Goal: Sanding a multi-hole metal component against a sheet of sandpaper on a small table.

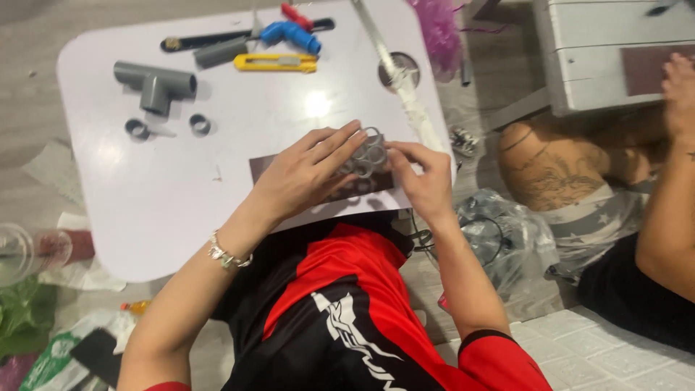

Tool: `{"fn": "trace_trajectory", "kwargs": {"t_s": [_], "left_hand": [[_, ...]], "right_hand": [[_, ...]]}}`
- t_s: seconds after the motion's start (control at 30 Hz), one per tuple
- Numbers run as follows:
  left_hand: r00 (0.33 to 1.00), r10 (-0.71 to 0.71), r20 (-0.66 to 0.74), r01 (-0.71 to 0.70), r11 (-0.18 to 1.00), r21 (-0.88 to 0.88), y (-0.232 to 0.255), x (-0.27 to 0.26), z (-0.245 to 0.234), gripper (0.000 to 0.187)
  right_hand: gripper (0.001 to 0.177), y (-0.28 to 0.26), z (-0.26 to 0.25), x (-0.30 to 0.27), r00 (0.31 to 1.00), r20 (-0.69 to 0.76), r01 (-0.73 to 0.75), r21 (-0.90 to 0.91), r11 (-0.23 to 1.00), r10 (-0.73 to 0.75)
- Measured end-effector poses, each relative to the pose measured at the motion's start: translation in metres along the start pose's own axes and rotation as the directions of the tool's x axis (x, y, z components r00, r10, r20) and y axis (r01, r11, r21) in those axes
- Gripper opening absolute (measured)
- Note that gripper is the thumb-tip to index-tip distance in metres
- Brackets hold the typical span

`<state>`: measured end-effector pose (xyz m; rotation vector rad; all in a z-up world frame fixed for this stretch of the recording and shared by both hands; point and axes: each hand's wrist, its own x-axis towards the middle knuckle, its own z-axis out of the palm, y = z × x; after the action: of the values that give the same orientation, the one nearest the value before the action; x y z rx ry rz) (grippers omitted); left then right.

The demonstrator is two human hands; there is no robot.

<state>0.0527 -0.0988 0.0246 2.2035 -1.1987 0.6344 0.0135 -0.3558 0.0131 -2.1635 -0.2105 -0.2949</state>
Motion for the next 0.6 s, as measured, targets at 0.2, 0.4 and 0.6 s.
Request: {"fn": "trace_trajectory", "kwargs": {"t_s": [0.2, 0.4, 0.6], "left_hand": [[0.997, -0.013, -0.075, 0.005, 0.995, -0.098, 0.014, 0.041, 0.016, 0.078], [0.984, -0.147, 0.105, 0.157, 0.982, -0.1, 0.021, 0.003, 0.0, 0.071], [0.951, -0.21, 0.227, 0.206, 0.978, 0.044, 0.043, -0.086, -0.019, 0.062]], "right_hand": [[0.015, -0.003, -0.035, 0.027, 0.953, 0.099, -0.296, 0.514, 0.805, 0.287], [0.011, 0.049, -0.096, 0.049, 0.917, -0.242, -0.173, 0.478, 0.861, 0.318], [0.015, 0.181, -0.163, 0.065, 0.737, -0.509, -0.073, 0.593, 0.802, 0.444]]}}
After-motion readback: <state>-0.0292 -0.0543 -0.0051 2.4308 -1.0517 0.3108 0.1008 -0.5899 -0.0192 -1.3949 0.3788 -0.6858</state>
